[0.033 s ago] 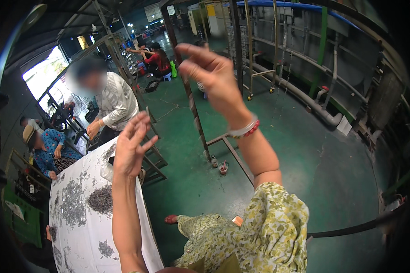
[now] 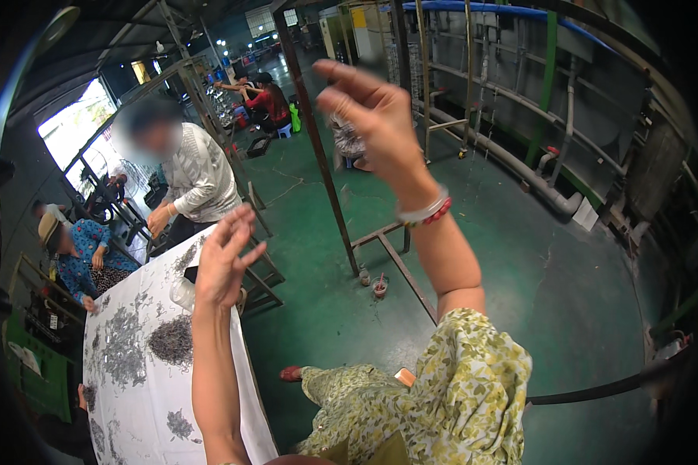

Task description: The person sits at a table and repeatedly picks up small metal wire pieces, likely paperclips, from a white surface, then places them into piles. The person also opens a wallet, removes banknotes, and hands them to coworkers at the table.

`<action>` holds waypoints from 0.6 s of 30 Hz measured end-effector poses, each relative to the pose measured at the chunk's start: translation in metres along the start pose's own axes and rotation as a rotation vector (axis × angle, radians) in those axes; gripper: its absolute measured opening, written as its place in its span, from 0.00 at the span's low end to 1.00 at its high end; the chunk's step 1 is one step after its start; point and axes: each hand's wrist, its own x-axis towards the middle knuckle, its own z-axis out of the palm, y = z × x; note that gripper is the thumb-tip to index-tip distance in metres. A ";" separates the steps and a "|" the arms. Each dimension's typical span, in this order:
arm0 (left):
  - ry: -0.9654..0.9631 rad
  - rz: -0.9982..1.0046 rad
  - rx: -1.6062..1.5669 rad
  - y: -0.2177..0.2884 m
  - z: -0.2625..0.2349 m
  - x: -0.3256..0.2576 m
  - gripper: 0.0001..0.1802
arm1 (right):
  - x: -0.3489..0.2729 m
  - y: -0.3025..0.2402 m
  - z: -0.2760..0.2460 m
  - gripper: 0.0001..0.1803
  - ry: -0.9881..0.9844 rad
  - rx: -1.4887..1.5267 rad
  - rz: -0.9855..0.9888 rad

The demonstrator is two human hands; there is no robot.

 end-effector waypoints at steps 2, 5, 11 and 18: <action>0.039 -0.113 0.053 -0.032 -0.031 -0.010 0.21 | 0.020 -0.011 -0.023 0.20 0.052 -0.114 -0.068; 0.129 -0.261 0.024 -0.081 -0.085 -0.035 0.21 | 0.052 -0.025 -0.056 0.14 0.047 -0.129 -0.115; 0.574 -0.550 -0.070 -0.166 -0.212 -0.127 0.20 | 0.089 -0.037 -0.071 0.12 0.113 -0.117 -0.060; 0.661 -0.507 -0.176 -0.203 -0.258 -0.192 0.17 | 0.156 -0.030 -0.129 0.08 0.435 -0.332 -0.304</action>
